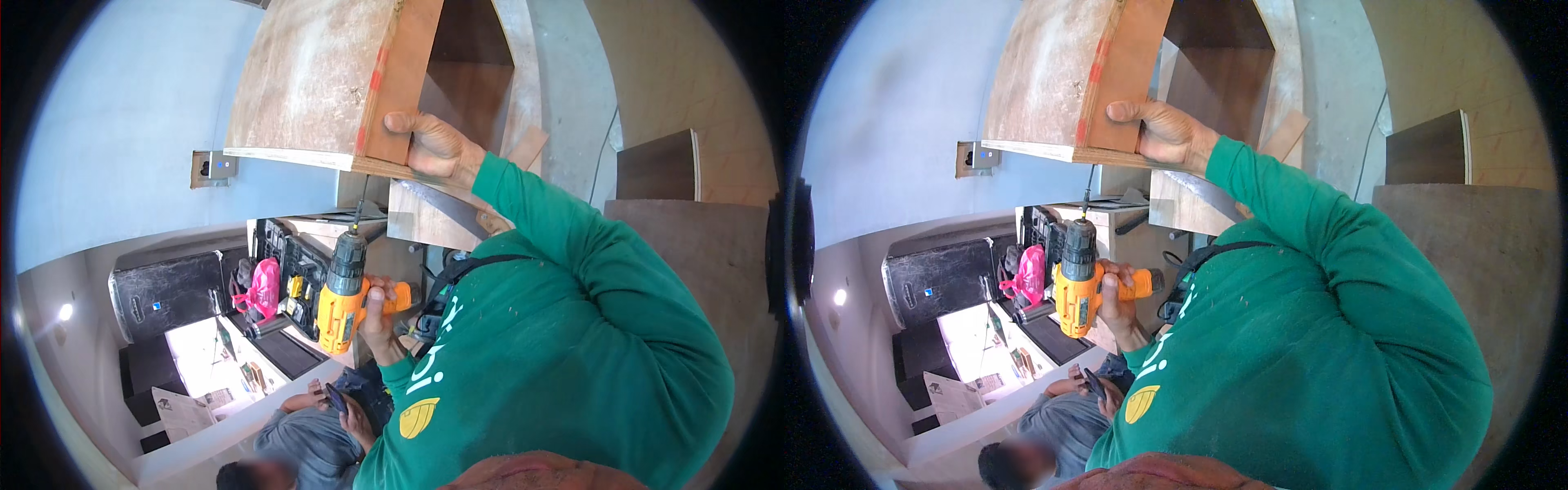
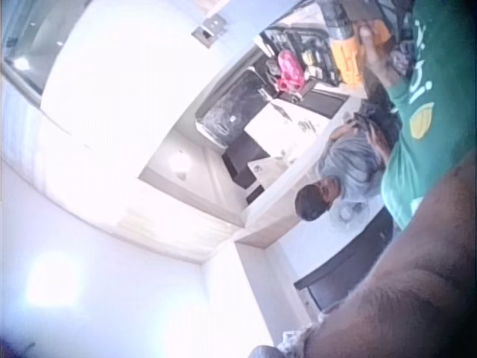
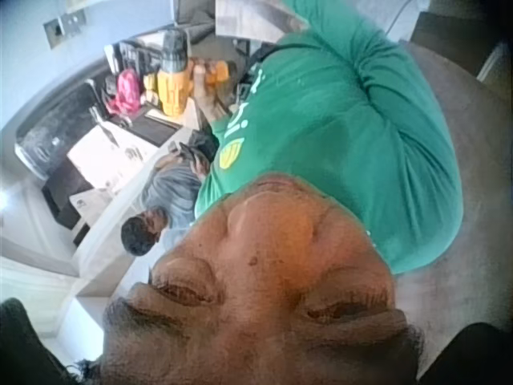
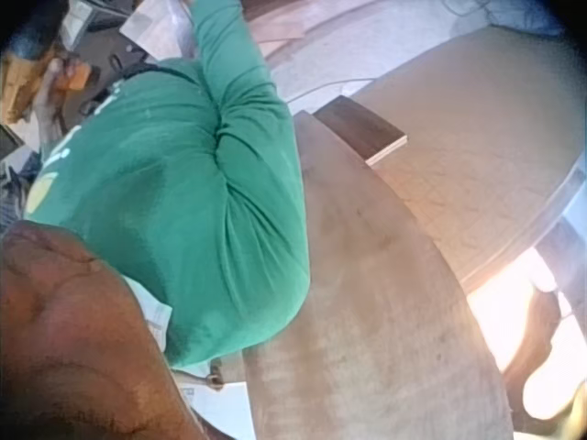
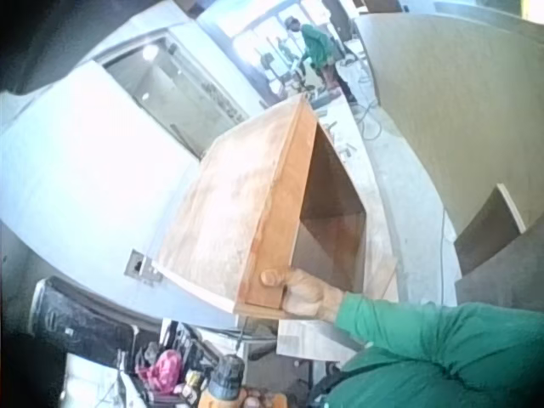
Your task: The person assembles a wooden box by hand, using a power drill to drive screws into the edges of the plywood panels to join them.
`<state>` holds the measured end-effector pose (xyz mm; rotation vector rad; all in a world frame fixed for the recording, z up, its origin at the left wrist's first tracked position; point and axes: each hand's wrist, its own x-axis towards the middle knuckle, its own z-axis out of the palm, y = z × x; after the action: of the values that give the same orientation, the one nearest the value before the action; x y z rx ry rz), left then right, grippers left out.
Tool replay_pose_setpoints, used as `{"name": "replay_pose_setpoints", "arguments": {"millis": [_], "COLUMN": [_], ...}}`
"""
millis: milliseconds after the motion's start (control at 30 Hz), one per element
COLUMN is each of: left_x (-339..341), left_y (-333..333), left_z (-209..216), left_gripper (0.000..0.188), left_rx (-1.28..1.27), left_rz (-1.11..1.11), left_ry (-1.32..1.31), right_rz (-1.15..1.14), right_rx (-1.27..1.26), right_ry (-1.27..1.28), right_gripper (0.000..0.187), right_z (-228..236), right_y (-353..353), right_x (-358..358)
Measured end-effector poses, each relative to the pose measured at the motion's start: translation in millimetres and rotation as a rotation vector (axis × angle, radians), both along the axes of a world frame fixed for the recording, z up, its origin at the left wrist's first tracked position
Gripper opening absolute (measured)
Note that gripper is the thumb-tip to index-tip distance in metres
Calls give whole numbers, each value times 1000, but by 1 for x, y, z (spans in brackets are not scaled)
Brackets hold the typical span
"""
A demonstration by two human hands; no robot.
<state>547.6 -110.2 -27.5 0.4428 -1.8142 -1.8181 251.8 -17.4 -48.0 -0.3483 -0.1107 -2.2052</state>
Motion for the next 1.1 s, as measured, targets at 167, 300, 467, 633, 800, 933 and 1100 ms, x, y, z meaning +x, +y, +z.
{"name": "replay_pose_setpoints", "arguments": {"millis": [167,300,467,633,800,933,1100], "left_x": [-2,-3,-3,-3,-2,1,3], "left_y": [1,2,2,2,4,-2,-3], "left_z": [0,2,2,0,3,-2,-6], "left_gripper": [27,26,25,25,26,30,32], "left_rx": [7,4,-4,16,58,94,89], "left_rz": [4,-2,10,16,5,-21,-40], "left_ry": [10,3,4,12,17,15,23], "right_rz": [-18,-29,-52,-63,-54,-63,-43], "right_rx": [-18,-8,3,12,-17,-13,-30], "right_ry": [17,31,24,4,-5,23,39], "right_gripper": [62,63,65,66,59,67,66], "right_z": [0,-5,-4,-1,-4,-5,-3], "right_y": [0,0,-2,-1,-4,-5,-3], "right_x": [2,0,0,3,1,1,2]}}
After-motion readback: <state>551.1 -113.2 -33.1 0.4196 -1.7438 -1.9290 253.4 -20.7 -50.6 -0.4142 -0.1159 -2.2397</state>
